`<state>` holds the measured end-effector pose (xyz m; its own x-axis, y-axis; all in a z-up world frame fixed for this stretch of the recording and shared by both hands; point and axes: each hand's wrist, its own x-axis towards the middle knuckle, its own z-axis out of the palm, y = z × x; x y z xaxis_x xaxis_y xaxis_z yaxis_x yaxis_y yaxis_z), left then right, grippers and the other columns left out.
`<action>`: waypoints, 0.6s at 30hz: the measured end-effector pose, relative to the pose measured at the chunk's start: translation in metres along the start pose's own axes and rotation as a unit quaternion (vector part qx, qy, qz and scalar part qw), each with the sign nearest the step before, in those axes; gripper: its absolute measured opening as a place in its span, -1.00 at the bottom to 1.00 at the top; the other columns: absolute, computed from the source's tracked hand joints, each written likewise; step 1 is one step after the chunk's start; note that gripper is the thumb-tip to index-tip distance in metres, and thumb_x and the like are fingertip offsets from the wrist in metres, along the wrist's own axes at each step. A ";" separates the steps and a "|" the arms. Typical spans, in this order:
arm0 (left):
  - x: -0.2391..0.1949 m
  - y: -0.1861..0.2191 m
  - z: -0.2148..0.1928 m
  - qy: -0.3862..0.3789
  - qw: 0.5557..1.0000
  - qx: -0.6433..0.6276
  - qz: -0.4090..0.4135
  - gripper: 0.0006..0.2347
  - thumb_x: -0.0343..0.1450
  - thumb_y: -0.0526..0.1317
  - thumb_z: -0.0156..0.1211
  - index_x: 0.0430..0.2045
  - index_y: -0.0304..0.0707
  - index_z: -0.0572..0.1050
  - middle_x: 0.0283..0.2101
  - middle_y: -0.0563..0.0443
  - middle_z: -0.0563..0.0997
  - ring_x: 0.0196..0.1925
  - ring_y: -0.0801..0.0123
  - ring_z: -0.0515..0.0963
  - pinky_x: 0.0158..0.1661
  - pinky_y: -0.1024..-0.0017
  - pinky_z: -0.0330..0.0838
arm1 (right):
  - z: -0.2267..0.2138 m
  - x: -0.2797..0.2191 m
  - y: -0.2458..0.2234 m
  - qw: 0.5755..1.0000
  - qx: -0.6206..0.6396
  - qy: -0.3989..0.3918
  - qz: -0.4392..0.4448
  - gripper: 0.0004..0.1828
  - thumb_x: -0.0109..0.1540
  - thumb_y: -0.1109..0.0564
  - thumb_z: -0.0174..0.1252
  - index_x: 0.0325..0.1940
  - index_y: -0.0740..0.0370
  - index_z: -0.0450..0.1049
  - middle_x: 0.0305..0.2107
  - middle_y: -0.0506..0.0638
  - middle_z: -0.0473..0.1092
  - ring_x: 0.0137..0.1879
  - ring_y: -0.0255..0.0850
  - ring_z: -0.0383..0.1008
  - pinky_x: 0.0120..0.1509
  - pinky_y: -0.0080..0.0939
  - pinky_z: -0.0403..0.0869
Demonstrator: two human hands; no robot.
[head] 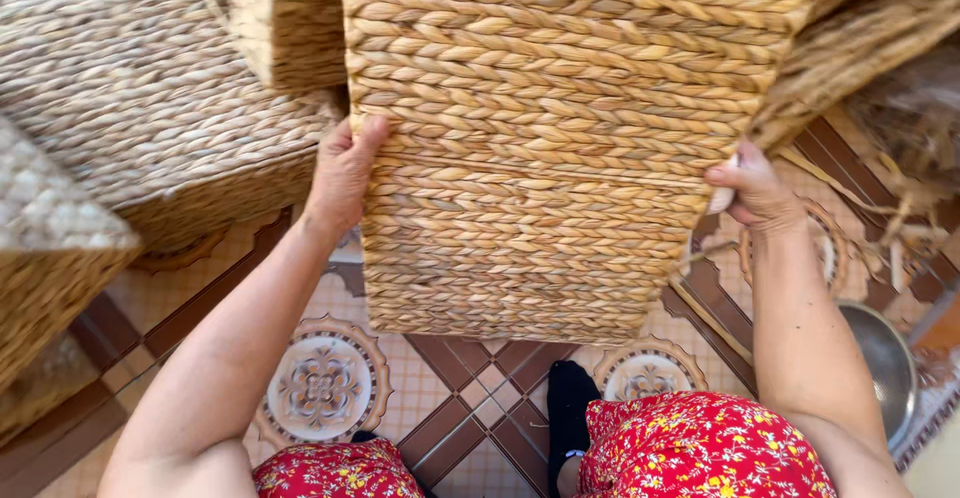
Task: The person is cleaning woven baskets by brushing them with a white brush and trimming loose fibers with scissors. The person handles multiple baskets, brushing their surfaces and edges, and occasionally trimming stray strands.
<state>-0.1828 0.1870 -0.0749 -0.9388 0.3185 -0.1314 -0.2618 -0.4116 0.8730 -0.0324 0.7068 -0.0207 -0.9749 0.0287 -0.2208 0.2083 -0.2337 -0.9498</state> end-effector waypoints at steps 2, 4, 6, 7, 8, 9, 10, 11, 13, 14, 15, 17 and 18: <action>-0.024 0.023 -0.018 0.043 0.998 0.003 0.037 -0.78 0.47 -0.13 0.31 -0.13 -0.25 0.59 -0.16 0.13 0.67 -0.19 0.59 0.58 -0.12 0.51 0.53 | 0.032 0.030 0.009 0.999 0.004 -0.034 0.003 0.04 0.02 0.17 0.39 0.54 0.27 0.12 0.27 0.05 0.34 0.38 -0.12 0.37 0.49 -0.09 0.34; -0.052 0.036 -0.035 0.097 0.992 0.023 0.083 -0.79 0.48 -0.16 0.31 -0.10 -0.27 0.59 -0.15 0.13 0.67 -0.18 0.60 0.58 -0.10 0.52 0.51 | 0.065 0.055 0.017 0.998 -0.013 -0.062 0.001 0.03 0.03 0.22 0.37 0.56 0.24 0.11 0.27 0.03 0.34 0.35 -0.15 0.37 0.45 -0.12 0.36; -0.079 0.042 -0.051 0.124 0.985 0.035 0.114 -0.80 0.52 -0.17 0.33 -0.10 -0.31 0.59 -0.13 0.12 0.66 -0.15 0.59 0.56 -0.07 0.52 0.49 | 0.093 0.076 0.023 0.995 -0.052 -0.080 -0.009 0.04 0.03 0.28 0.35 0.58 0.22 0.11 0.28 0.02 0.33 0.33 -0.18 0.37 0.42 -0.17 0.36; -0.092 0.042 -0.059 0.137 0.982 0.042 0.125 -0.81 0.54 -0.18 0.33 -0.10 -0.34 0.59 -0.13 0.11 0.66 -0.14 0.58 0.55 -0.05 0.52 0.48 | 0.105 0.082 0.027 0.994 -0.057 -0.093 -0.013 0.04 0.04 0.28 0.36 0.58 0.22 0.10 0.29 0.03 0.33 0.33 -0.19 0.37 0.42 -0.18 0.36; -0.103 0.042 -0.067 0.156 0.979 0.052 0.119 -0.79 0.53 -0.16 0.33 -0.09 -0.31 0.59 -0.13 0.12 0.66 -0.14 0.59 0.55 -0.06 0.53 0.48 | 0.116 0.088 0.031 0.992 -0.062 -0.106 -0.018 0.04 0.05 0.27 0.36 0.58 0.23 0.09 0.29 0.03 0.33 0.34 -0.20 0.37 0.42 -0.20 0.37; -0.111 0.043 -0.074 0.173 0.976 0.060 0.114 -0.78 0.51 -0.14 0.32 -0.09 -0.29 0.59 -0.12 0.13 0.66 -0.14 0.60 0.56 -0.07 0.55 0.49 | 0.126 0.097 0.033 0.991 -0.069 -0.116 -0.025 0.04 0.05 0.27 0.36 0.58 0.23 0.08 0.29 0.04 0.33 0.35 -0.21 0.38 0.43 -0.21 0.37; -0.118 0.044 -0.083 0.191 0.973 0.068 0.108 -0.77 0.50 -0.13 0.31 -0.08 -0.27 0.59 -0.12 0.14 0.66 -0.13 0.61 0.56 -0.07 0.56 0.49 | 0.137 0.107 0.035 0.989 -0.088 -0.113 -0.025 0.06 0.05 0.26 0.38 0.59 0.22 0.06 0.29 0.04 0.33 0.34 -0.21 0.38 0.42 -0.21 0.37; -0.123 0.045 -0.090 0.191 0.975 0.057 0.101 -0.76 0.49 -0.11 0.30 -0.08 -0.25 0.59 -0.12 0.15 0.66 -0.13 0.62 0.57 -0.07 0.56 0.51 | 0.144 0.114 0.039 0.988 -0.109 -0.107 -0.024 0.08 0.04 0.24 0.39 0.59 0.22 0.05 0.29 0.04 0.33 0.33 -0.20 0.38 0.42 -0.21 0.37; -0.128 0.045 -0.105 0.192 0.977 0.033 0.084 -0.75 0.48 -0.08 0.29 -0.09 -0.22 0.59 -0.11 0.17 0.66 -0.13 0.63 0.58 -0.06 0.56 0.53 | 0.155 0.124 0.046 0.984 -0.145 -0.100 -0.029 0.11 0.03 0.21 0.42 0.60 0.22 0.04 0.28 0.05 0.34 0.32 -0.20 0.38 0.42 -0.21 0.38; -0.129 0.045 -0.111 0.199 0.977 0.021 0.074 -0.75 0.48 -0.06 0.28 -0.11 -0.22 0.59 -0.13 0.17 0.66 -0.15 0.62 0.57 -0.09 0.55 0.51 | 0.158 0.128 0.051 0.981 -0.161 -0.099 -0.034 0.12 0.03 0.19 0.44 0.60 0.22 0.05 0.28 0.05 0.34 0.32 -0.20 0.38 0.42 -0.20 0.38; -0.126 0.045 -0.118 0.203 0.977 0.009 0.064 -0.75 0.49 -0.05 0.27 -0.13 -0.22 0.59 -0.15 0.17 0.66 -0.18 0.61 0.56 -0.12 0.54 0.50 | 0.160 0.131 0.054 0.979 -0.178 -0.095 -0.041 0.13 0.02 0.16 0.45 0.61 0.23 0.06 0.27 0.06 0.35 0.32 -0.20 0.38 0.42 -0.20 0.39; -0.121 0.045 -0.129 0.213 0.975 0.011 0.066 -0.75 0.51 -0.05 0.28 -0.12 -0.22 0.59 -0.16 0.19 0.64 -0.17 0.62 0.53 -0.11 0.55 0.45 | 0.160 0.136 0.063 0.965 -0.240 -0.077 -0.065 0.14 0.03 0.14 0.51 0.60 0.26 0.06 0.30 0.07 0.31 0.35 -0.19 0.35 0.42 -0.19 0.37; -0.118 0.043 -0.132 0.220 0.972 0.026 0.078 -0.76 0.52 -0.06 0.29 -0.09 -0.23 0.59 -0.16 0.21 0.63 -0.15 0.64 0.51 -0.08 0.56 0.42 | 0.158 0.138 0.069 0.957 -0.271 -0.068 -0.077 0.15 0.03 0.12 0.55 0.59 0.27 0.06 0.31 0.08 0.30 0.36 -0.18 0.33 0.43 -0.19 0.36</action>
<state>-0.1128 0.0184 -0.0836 -0.9741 -0.1446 -0.1740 -0.1081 -0.3781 0.9194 -0.1654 0.5412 -0.0813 -0.9909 -0.1135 -0.0730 0.0355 0.3027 -0.9524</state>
